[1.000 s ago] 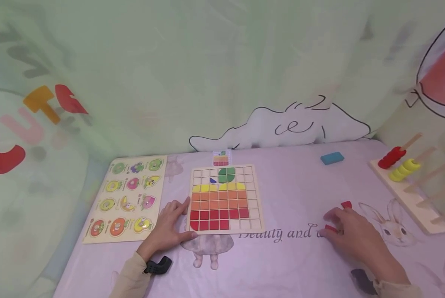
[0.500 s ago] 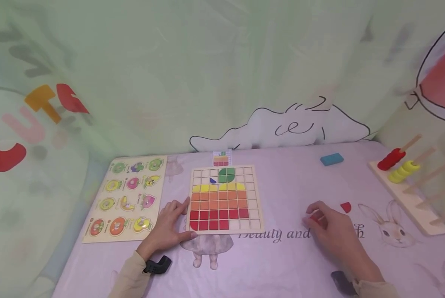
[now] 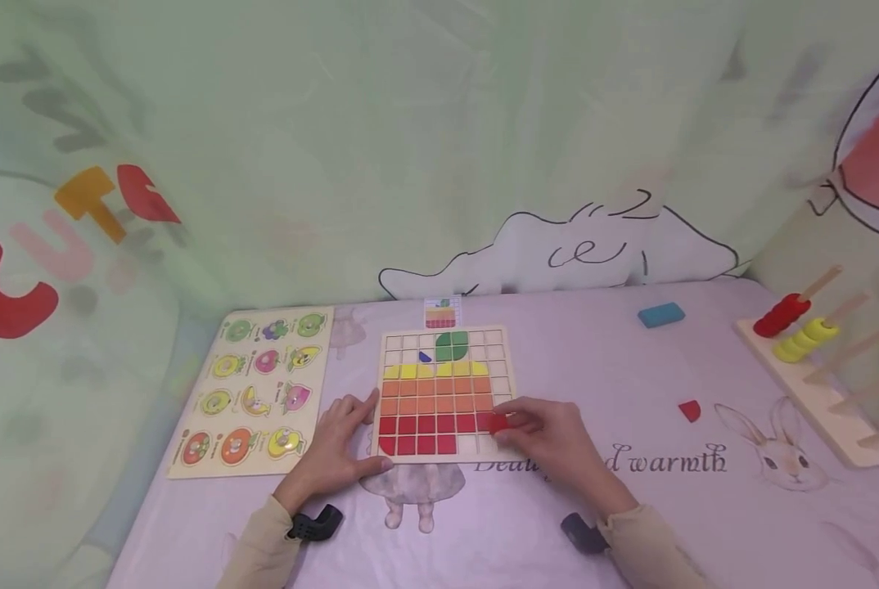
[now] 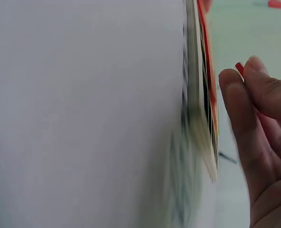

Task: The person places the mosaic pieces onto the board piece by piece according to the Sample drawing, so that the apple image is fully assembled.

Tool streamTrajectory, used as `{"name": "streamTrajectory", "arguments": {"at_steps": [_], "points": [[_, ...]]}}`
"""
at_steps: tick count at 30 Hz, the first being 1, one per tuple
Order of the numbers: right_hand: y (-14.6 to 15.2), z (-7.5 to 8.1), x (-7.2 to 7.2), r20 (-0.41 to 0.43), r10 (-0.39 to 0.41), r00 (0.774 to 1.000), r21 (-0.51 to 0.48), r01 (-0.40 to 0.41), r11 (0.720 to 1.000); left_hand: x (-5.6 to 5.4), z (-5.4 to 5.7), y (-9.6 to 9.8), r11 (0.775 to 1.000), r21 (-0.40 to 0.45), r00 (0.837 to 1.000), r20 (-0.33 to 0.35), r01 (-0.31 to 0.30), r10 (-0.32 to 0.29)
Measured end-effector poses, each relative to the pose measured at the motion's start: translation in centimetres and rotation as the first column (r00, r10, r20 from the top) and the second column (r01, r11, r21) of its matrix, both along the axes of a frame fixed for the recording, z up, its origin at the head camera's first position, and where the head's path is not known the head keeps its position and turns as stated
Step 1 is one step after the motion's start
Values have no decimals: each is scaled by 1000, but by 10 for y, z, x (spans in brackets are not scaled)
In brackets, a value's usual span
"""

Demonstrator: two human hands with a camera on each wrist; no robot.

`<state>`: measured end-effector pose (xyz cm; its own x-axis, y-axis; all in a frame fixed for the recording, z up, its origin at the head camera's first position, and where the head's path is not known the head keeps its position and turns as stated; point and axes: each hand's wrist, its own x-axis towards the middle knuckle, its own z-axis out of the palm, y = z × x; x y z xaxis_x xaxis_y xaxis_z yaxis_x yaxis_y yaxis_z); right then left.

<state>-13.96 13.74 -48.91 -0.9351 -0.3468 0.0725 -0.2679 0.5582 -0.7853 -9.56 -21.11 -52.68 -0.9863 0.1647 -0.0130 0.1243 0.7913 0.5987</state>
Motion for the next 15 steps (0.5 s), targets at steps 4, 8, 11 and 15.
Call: {"name": "streamTrajectory", "arguments": {"at_steps": [4,8,11,15], "points": [[-12,-2,-2,-7,92,996,26,-92,995,0,1,1,1000,3,1000,3,3,-3],[-20,-5,-4,-26,197,980,75,-195,978,0,2,0,1000,3,1000,2,0,0],[-26,-6,-4,-32,228,973,118,-222,968,0,2,0,1000,5,1000,5,-2,2],[-30,-5,-3,-48,218,975,153,-209,966,0,3,0,1000,9,1000,14,-1,0]]}}
